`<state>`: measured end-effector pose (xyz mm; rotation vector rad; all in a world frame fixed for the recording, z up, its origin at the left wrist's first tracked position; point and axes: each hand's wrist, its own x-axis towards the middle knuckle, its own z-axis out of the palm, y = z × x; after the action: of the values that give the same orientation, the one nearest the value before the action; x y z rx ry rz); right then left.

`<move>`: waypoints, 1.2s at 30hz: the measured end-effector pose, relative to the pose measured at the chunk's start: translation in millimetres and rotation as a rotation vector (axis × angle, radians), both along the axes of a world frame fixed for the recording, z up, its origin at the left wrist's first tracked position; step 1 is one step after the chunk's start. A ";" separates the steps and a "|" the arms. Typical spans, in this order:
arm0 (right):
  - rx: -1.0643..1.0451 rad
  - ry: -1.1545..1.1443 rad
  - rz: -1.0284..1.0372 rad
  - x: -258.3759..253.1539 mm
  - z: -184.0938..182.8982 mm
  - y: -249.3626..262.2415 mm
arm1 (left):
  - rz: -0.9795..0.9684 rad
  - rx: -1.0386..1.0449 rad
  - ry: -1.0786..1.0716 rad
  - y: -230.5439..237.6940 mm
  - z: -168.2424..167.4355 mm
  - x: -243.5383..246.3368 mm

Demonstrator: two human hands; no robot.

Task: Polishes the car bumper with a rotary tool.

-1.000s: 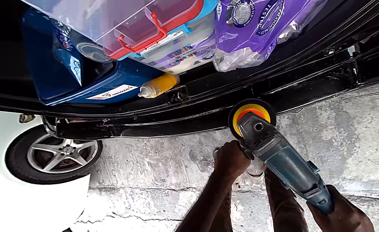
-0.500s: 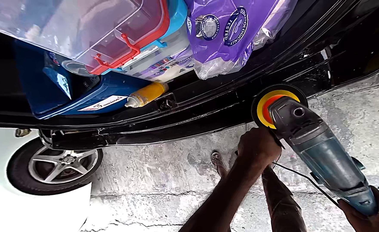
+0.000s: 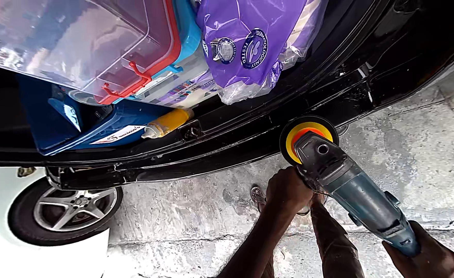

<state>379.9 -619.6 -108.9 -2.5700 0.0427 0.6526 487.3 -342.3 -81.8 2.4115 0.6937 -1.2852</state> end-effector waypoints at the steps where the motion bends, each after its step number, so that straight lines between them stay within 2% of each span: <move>1: 0.000 -0.011 -0.005 1.1 -1.0 -1.7 | -0.001 -0.005 -0.004 -2.0 0.3 3.0; 5: -0.022 -0.034 -0.048 9.6 -3.7 -19.4 | -0.026 -0.049 -0.015 -21.7 2.0 28.6; 11: -0.063 -0.070 -0.083 24.5 -3.0 -40.7 | -0.115 -0.095 -0.151 -46.4 -10.0 48.3; 16: -0.029 -0.013 -0.032 21.5 4.0 -32.5 | -0.036 -0.045 -0.029 -36.2 -0.9 30.7; 20: -0.019 -0.015 0.020 13.0 -0.9 -23.4 | 0.015 0.004 -0.019 -22.7 -2.1 6.6; 25: -0.019 -0.030 -0.005 17.6 -5.3 -31.7 | 0.016 -0.018 -0.030 -30.2 -0.7 20.0; 31: -0.054 -0.025 -0.077 22.9 -5.9 -51.8 | -0.083 -0.098 -0.087 -53.4 -7.9 45.2; 36: -0.024 -0.009 -0.023 18.3 -2.2 -34.5 | -0.025 -0.064 -0.025 -36.1 -7.4 20.5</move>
<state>398.2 -654.2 -111.1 -2.5916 0.0770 0.6361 507.9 -378.4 -89.1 2.3877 0.6082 -1.2655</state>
